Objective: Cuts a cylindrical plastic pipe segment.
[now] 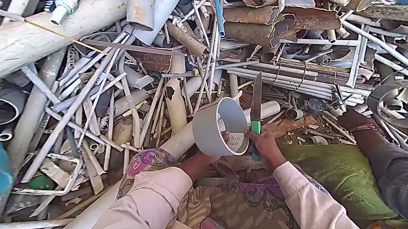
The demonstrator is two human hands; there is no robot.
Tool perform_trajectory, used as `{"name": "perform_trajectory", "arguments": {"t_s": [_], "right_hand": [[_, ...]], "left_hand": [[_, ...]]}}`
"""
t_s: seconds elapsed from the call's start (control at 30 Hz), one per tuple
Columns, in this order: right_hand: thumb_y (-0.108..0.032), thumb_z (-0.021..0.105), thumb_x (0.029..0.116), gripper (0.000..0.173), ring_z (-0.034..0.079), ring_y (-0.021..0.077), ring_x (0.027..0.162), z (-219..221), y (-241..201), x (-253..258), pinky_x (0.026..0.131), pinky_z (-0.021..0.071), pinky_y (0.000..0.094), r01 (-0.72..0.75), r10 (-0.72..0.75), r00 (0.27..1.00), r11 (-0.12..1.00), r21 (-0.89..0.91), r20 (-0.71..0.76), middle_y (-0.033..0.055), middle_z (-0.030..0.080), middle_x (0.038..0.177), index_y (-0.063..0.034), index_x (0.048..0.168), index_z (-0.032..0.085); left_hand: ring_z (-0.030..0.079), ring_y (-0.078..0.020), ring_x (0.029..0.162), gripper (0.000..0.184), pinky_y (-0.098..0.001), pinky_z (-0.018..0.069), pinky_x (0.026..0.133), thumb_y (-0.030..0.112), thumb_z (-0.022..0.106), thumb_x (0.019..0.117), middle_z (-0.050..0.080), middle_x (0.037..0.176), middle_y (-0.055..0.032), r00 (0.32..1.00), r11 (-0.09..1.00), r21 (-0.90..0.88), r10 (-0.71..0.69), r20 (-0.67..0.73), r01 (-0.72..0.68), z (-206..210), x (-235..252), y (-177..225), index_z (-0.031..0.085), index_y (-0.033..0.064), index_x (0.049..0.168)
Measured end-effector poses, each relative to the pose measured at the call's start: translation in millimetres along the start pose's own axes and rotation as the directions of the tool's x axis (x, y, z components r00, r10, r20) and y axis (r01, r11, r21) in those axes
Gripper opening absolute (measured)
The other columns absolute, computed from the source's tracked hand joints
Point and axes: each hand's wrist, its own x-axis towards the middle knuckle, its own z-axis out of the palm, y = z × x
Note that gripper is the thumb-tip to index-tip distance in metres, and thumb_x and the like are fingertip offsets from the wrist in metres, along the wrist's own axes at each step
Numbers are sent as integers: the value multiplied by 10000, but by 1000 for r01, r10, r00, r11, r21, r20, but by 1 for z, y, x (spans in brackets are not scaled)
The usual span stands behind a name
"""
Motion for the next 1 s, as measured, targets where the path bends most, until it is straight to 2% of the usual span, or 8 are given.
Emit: {"name": "perform_trajectory", "arguments": {"t_s": [0.1, 0.17, 0.33, 0.43, 0.53, 0.8, 0.93, 1.0], "right_hand": [[-8, 614, 1003, 64, 550, 93, 461, 0, 1, 2, 452, 503, 233, -38, 47, 995, 994, 103, -83, 40, 586, 638, 25, 973, 568], [-6, 626, 1000, 74, 579, 108, 490, -2, 2, 6, 476, 528, 248, -38, 62, 987, 987, 157, -148, 65, 609, 678, 38, 1019, 571], [12, 621, 972, 67, 592, 103, 458, -14, 2, 14, 475, 551, 260, 207, -163, 938, 972, 115, -306, 39, 618, 623, 49, 1015, 585], [-24, 639, 950, 127, 605, 77, 477, -14, -1, 13, 496, 561, 253, 326, -302, 884, 945, 9, -356, 16, 631, 645, 46, 1049, 603], [-81, 637, 937, 230, 610, 43, 529, -4, 2, 9, 539, 560, 245, 394, -417, 845, 909, -137, -336, 0, 635, 694, 64, 1113, 610], [-60, 644, 930, 215, 606, 51, 506, 10, 9, 9, 524, 562, 252, 387, -400, 861, 916, -105, -314, -8, 630, 668, 61, 1103, 605], [14, 608, 952, 113, 580, 90, 448, 11, 5, 17, 471, 550, 258, 290, -225, 903, 947, 135, -366, 14, 602, 610, 41, 1050, 560], [34, 595, 967, 109, 566, 90, 439, 13, 1, 17, 462, 538, 251, 239, -148, 916, 948, 210, -372, 20, 589, 607, 41, 1060, 536]], "left_hand": [[635, -98, 641, 362, -228, 541, 595, 270, 283, 1123, 679, 812, -41, 993, 993, -120, 28, 112, -15, -22, 30, -31, 577, 59, 1140], [672, -173, 777, 566, -288, 558, 685, 377, 123, 1112, 696, 1028, -133, 989, 978, -209, 16, 148, 15, -21, 29, -24, 458, 29, 1408], [618, -349, 1187, 901, -473, 544, 940, 708, -85, 953, 497, 1436, -240, 985, 910, -413, 95, 141, -28, -8, 23, -2, 135, 102, 1582], [583, -374, 1266, 1107, -531, 541, 964, 878, 324, 837, 456, 1495, -224, 942, 897, -411, 266, 204, -164, -6, 23, 3, 22, 124, 1590], [646, -300, 1196, 1407, -477, 578, 929, 771, 838, 503, 580, 1400, -140, 915, 870, -396, 376, 149, -294, -4, 18, 9, 168, 105, 1546], [677, -230, 1119, 1354, -407, 594, 887, 737, 883, 445, 643, 1275, -105, 903, 832, -407, 428, 38, -378, -10, 20, 16, 248, 105, 1460], [492, -149, 1368, 1601, -323, 518, 1060, 634, 896, 582, 254, 1585, -192, 685, 706, -21, 693, 224, -708, -11, 27, 9, -218, -43, 1513], [460, -155, 1398, 1661, -289, 521, 1034, 527, 951, 525, 122, 1612, -284, 610, 602, 119, 752, 248, -790, -5, 25, 13, -246, -89, 1499]]}}
